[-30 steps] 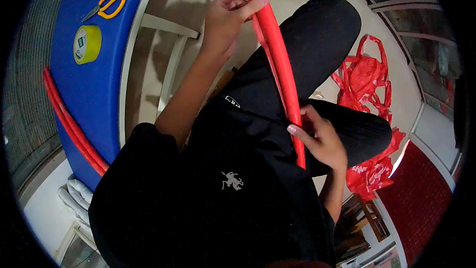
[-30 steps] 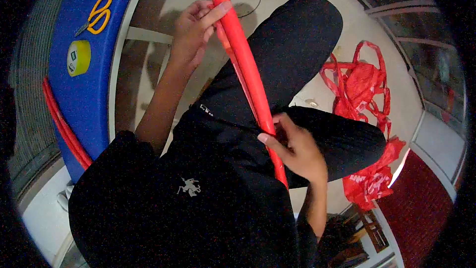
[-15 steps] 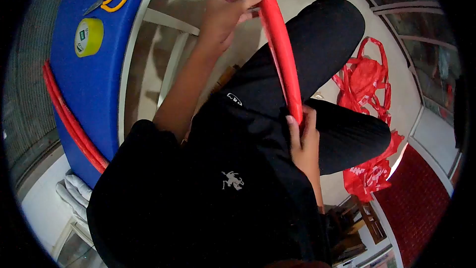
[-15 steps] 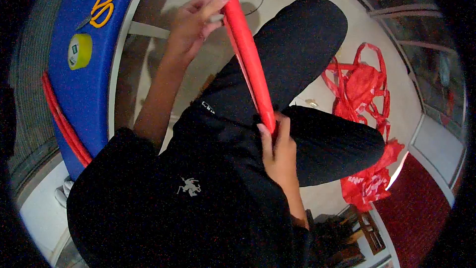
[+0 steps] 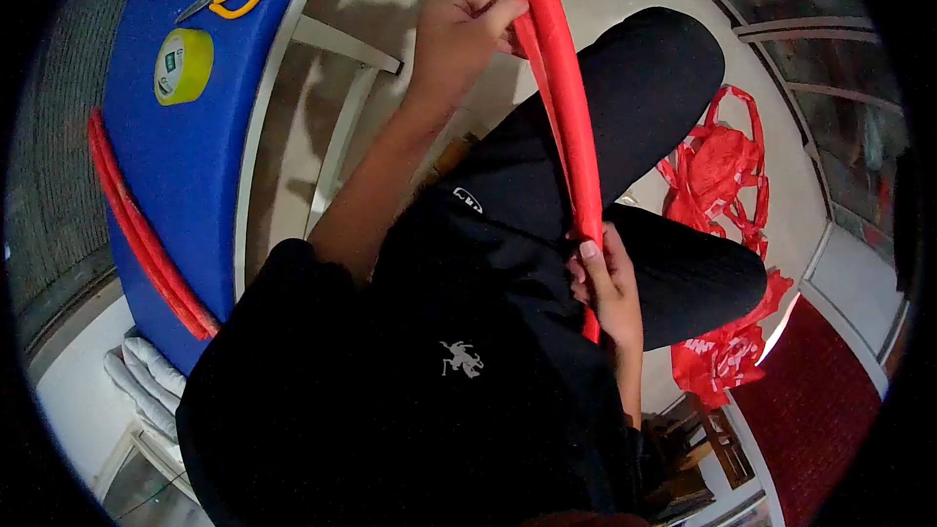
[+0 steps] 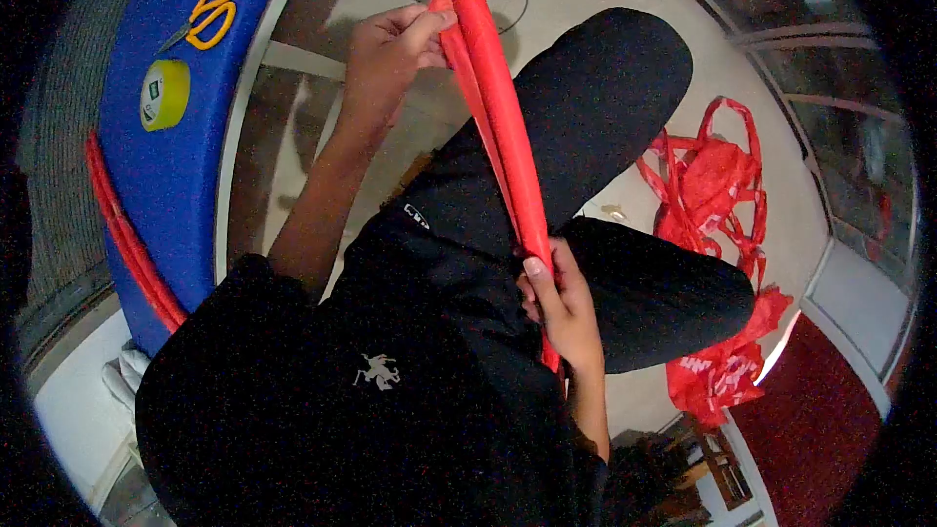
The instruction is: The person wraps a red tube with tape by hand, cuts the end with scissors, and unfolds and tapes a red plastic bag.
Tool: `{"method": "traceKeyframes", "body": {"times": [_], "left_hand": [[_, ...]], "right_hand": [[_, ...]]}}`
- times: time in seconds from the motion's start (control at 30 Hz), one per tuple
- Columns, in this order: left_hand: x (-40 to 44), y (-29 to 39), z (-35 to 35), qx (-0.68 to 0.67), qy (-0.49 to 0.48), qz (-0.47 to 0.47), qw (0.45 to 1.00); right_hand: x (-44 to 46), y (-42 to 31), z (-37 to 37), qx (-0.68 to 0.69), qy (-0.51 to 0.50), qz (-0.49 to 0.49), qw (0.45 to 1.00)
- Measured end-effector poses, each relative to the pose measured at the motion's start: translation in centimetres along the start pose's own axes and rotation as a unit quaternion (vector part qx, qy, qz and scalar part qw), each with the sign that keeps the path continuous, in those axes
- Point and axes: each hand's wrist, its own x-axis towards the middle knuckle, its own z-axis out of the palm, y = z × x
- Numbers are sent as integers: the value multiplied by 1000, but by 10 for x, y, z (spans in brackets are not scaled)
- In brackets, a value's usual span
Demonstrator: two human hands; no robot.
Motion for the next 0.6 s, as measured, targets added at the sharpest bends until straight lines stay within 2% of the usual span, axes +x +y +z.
{"method": "traceKeyframes", "body": {"times": [0.07, 0.1, 0.17, 0.2, 0.27, 0.4, 0.5, 0.6], "left_hand": [[-3, 6, 7, 39, 31, 10, 999], [0, -1, 6, 38, 31, 11, 999], [9, -19, 5, 3, -20, 81, 996], [7, -16, 5, 1, -21, 82, 996], [7, -8, 7, -57, -19, 79, 995], [7, -2, 6, -72, -59, 86, 992], [11, -5, -1, -23, -15, 112, 993], [34, -6, -32, -56, -56, 109, 991]], "right_hand": [[0, 10, 2, -107, 46, -66, 991], [1, 12, 2, -108, 47, -67, 991], [3, 14, 1, -144, 75, -93, 982], [1, 12, 2, -145, 76, -94, 982], [-1, 2, 3, -76, 49, -21, 996], [0, 0, 2, -65, 37, -10, 997], [1, 6, 0, -51, 7, -27, 998], [0, 8, 0, -82, -17, -41, 996]]}}
